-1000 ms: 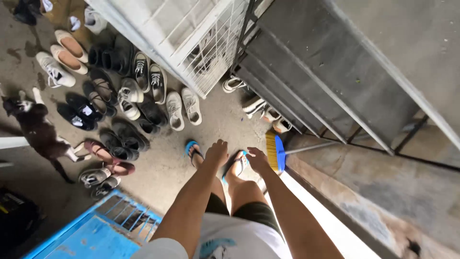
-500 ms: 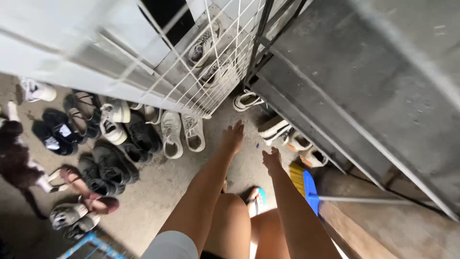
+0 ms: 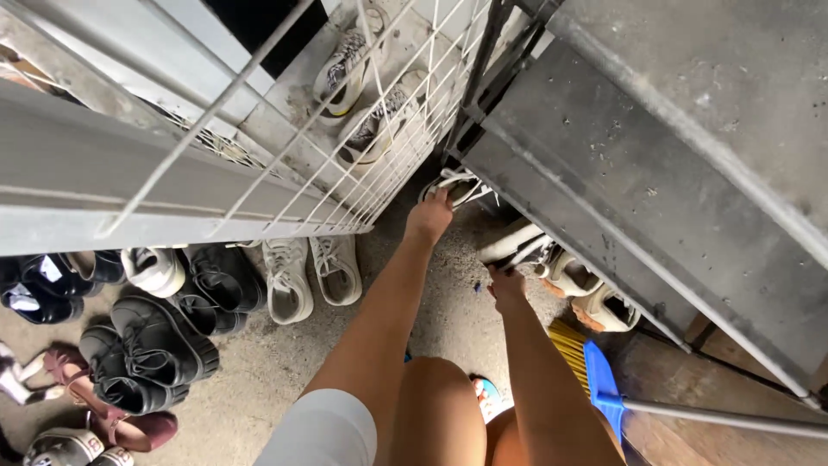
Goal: Organizing shoes on a rack and cleaning the rack with a small broom.
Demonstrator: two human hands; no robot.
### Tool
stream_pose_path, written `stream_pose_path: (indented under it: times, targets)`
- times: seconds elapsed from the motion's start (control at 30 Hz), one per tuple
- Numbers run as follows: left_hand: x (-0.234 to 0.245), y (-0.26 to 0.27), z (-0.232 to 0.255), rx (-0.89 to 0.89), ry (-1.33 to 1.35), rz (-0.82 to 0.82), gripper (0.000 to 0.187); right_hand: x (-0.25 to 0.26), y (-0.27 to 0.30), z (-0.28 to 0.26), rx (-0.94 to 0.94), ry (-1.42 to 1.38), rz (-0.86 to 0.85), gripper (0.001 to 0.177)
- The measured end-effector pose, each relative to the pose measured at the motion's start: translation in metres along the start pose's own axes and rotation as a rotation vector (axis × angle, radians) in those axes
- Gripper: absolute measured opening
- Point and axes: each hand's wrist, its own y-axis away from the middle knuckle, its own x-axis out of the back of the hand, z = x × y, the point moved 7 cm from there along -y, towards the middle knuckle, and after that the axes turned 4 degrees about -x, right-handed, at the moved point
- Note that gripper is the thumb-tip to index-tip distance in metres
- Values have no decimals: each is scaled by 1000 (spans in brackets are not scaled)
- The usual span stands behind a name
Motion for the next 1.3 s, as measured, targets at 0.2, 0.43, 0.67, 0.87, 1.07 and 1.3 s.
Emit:
stream_pose_path:
  times: [0.2, 0.43, 0.67, 0.87, 1.07, 1.3]
  targets:
    - [78, 74, 55, -76, 101, 95, 21, -15, 130, -90, 304, 299, 139, 53]
    - [140, 210, 82, -114, 156, 104, 38, 3, 252, -94, 689, 924, 314, 49]
    - [175, 371, 72, 182, 492, 120, 27, -10, 391, -74, 543, 1195, 126, 50]
    - [204, 494, 58, 518, 580, 77, 36, -58, 510, -50, 472, 1588, -206, 52]
    - [236, 623, 3, 944, 732, -68, 60, -137, 585, 28, 706, 1791, -524, 47]
    - [174, 740, -75, 1277, 869, -107, 60, -261, 643, 118, 782, 2169, -752, 35]
